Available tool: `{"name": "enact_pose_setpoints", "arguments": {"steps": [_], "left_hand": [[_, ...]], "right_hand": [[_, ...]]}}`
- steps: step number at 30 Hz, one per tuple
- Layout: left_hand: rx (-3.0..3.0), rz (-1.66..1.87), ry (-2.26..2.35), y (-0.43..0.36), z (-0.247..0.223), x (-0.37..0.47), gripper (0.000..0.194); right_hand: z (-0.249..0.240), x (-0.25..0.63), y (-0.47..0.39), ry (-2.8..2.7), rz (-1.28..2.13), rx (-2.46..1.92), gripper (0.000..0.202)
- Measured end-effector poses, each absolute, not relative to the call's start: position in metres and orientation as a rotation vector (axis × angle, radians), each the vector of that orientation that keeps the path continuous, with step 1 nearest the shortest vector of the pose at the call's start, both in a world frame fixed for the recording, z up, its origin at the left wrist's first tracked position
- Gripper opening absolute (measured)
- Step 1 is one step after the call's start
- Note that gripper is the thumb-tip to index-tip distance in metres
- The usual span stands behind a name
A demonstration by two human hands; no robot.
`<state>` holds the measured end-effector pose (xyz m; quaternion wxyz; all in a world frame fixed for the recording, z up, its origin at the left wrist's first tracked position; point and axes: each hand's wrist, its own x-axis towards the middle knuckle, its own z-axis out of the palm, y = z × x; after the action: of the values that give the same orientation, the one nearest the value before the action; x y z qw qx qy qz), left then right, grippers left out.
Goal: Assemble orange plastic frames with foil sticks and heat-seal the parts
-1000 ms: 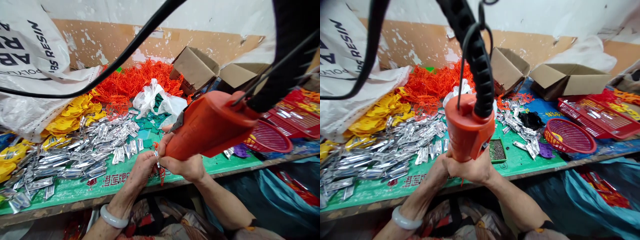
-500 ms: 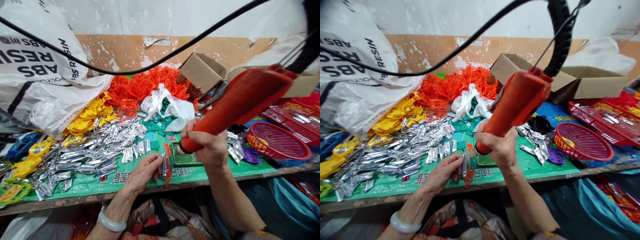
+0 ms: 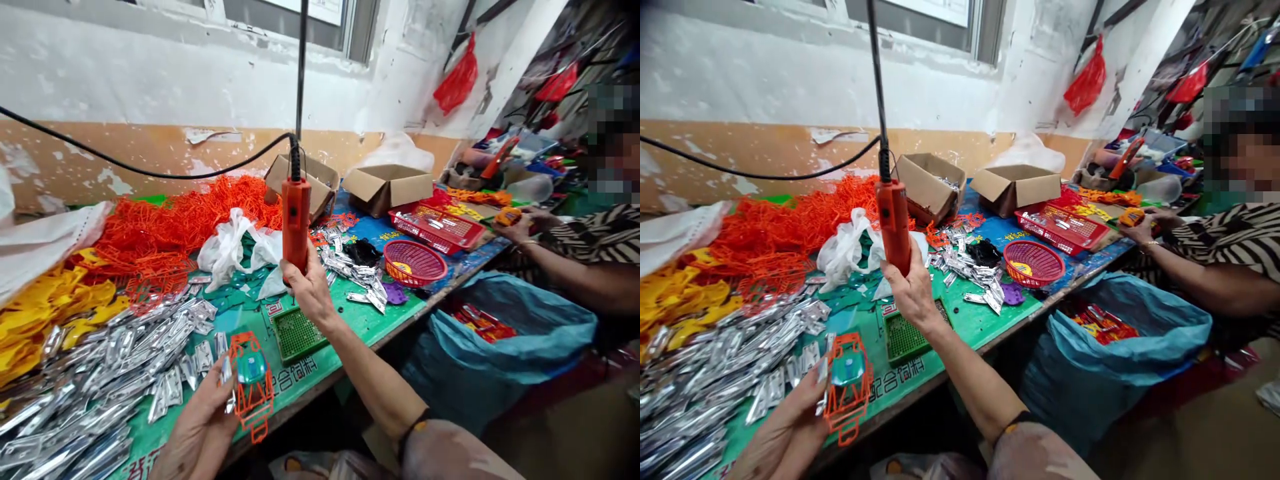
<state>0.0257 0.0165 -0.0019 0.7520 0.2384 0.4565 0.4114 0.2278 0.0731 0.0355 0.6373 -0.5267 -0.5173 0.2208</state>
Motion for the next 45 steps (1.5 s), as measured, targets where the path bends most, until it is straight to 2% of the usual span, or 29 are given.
{"name": "enact_pose_setpoints", "arguments": {"steps": [4,8,12,17,24,27,29,30,32,34,45], "left_hand": [[0.435,0.905,0.987,0.009,0.001,0.015,0.056],[0.343,0.944,0.979,0.009,-0.003,0.010,0.047],[0.270,0.941,0.910,0.011,-0.004,0.016,0.058],[0.135,0.956,0.769,0.006,-0.003,0.017,0.066],[-0.007,0.995,0.768,0.001,-0.014,0.005,0.052],[-0.035,1.006,0.765,0.003,-0.018,0.009,0.047],[-0.050,1.000,0.750,0.003,-0.020,0.013,0.042],[-0.060,0.994,0.744,0.003,-0.020,0.015,0.039],[-0.080,0.982,0.739,0.001,-0.019,0.017,0.033],[-0.095,0.985,0.736,-0.001,-0.017,0.015,0.028],[-0.082,1.181,0.726,0.003,-0.017,-0.006,0.029]], "right_hand": [[0.013,0.264,0.053,-1.495,0.110,-1.803,0.040],[-0.017,0.313,0.025,-1.582,0.078,-2.140,0.022],[-0.040,0.338,0.012,-1.615,0.044,-2.380,0.014],[-0.048,0.343,0.018,-1.643,0.014,-2.348,0.017],[-0.024,0.365,0.012,-1.279,0.007,-2.018,0.019],[-0.015,0.341,-0.006,-1.149,0.194,-1.812,0.020],[-0.011,0.305,-0.019,-1.170,0.438,-1.643,0.019],[-0.010,0.283,-0.024,-1.189,0.616,-1.523,0.020],[-0.009,0.241,-0.030,-0.979,1.261,-1.072,0.027],[-0.008,0.209,-0.030,-0.820,1.540,-0.867,0.030],[-0.022,0.169,-0.004,-0.736,1.846,-0.751,0.033]]}}
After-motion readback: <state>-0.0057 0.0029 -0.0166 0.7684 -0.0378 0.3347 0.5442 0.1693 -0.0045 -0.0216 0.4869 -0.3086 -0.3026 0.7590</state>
